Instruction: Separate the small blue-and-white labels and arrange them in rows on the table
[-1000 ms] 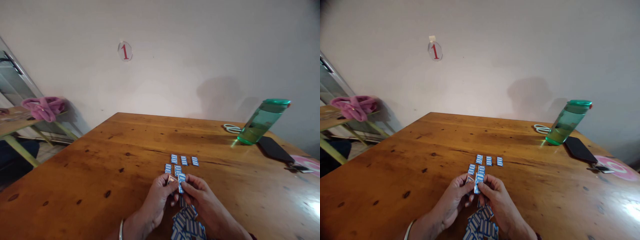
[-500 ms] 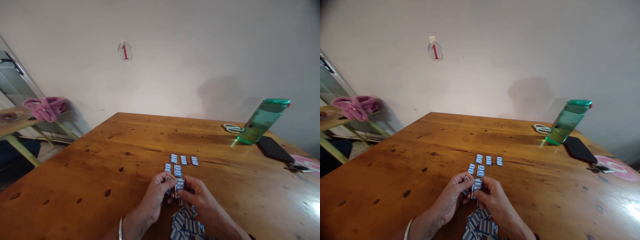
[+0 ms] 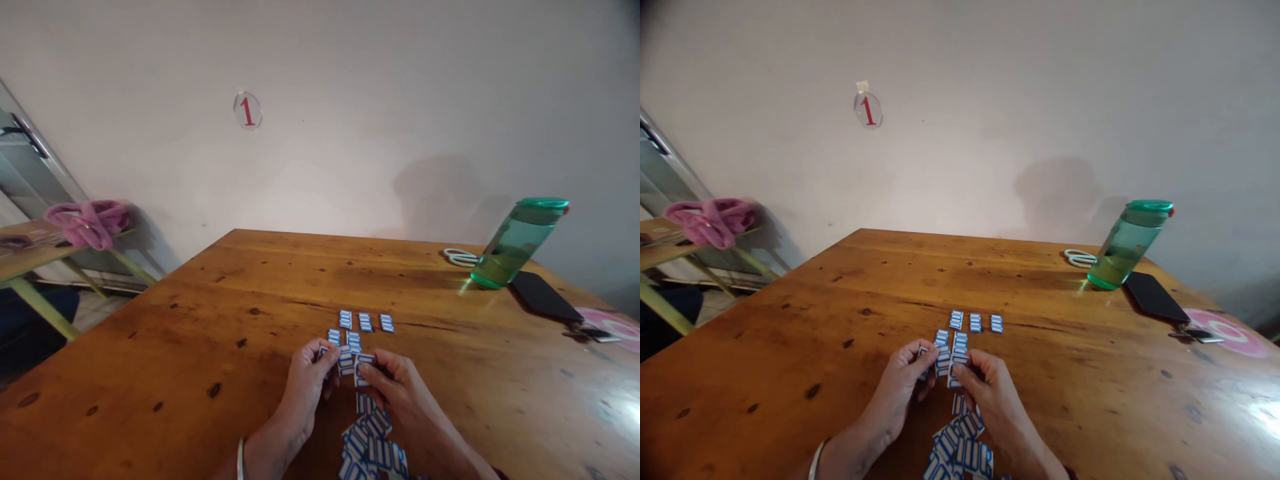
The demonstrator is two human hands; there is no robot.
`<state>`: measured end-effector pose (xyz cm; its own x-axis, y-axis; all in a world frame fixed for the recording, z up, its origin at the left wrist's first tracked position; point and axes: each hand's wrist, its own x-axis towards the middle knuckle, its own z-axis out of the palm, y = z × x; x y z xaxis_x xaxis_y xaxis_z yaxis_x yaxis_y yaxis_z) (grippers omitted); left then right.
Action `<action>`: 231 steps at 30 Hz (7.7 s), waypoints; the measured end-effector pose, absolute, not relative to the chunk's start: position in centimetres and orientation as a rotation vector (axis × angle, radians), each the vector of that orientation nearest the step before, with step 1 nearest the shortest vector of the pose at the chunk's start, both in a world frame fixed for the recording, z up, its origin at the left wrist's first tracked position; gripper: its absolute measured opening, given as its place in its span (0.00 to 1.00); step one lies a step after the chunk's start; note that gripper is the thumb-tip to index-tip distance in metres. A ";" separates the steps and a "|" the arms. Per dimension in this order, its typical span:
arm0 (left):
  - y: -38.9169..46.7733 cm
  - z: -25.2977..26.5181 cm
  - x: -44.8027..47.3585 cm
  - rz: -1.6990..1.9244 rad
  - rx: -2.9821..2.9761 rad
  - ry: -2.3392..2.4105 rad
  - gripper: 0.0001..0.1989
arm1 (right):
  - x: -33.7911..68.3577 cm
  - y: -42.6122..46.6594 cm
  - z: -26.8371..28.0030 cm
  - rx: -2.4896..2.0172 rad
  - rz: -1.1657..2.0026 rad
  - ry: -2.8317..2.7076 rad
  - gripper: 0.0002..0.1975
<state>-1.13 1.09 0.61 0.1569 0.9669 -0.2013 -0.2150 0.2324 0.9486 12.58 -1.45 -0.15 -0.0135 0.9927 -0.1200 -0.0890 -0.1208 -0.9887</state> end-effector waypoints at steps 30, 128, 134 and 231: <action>0.6 1.0 -1.1 1.012 0.826 0.817 0.09 | 12.3 -2.1 1.1 -1.063 1.381 -0.760 0.15; 1.3 1.7 -2.3 1.095 0.822 0.910 0.12 | 15.4 -3.1 3.2 -1.472 0.886 -2.347 0.10; 1.2 1.7 -2.2 1.072 0.832 0.907 0.12 | 14.9 -3.5 3.4 -1.443 0.985 -2.474 0.10; -0.3 1.3 -0.6 0.865 1.019 0.922 0.12 | 12.9 -2.9 2.0 -1.628 0.519 -1.516 0.12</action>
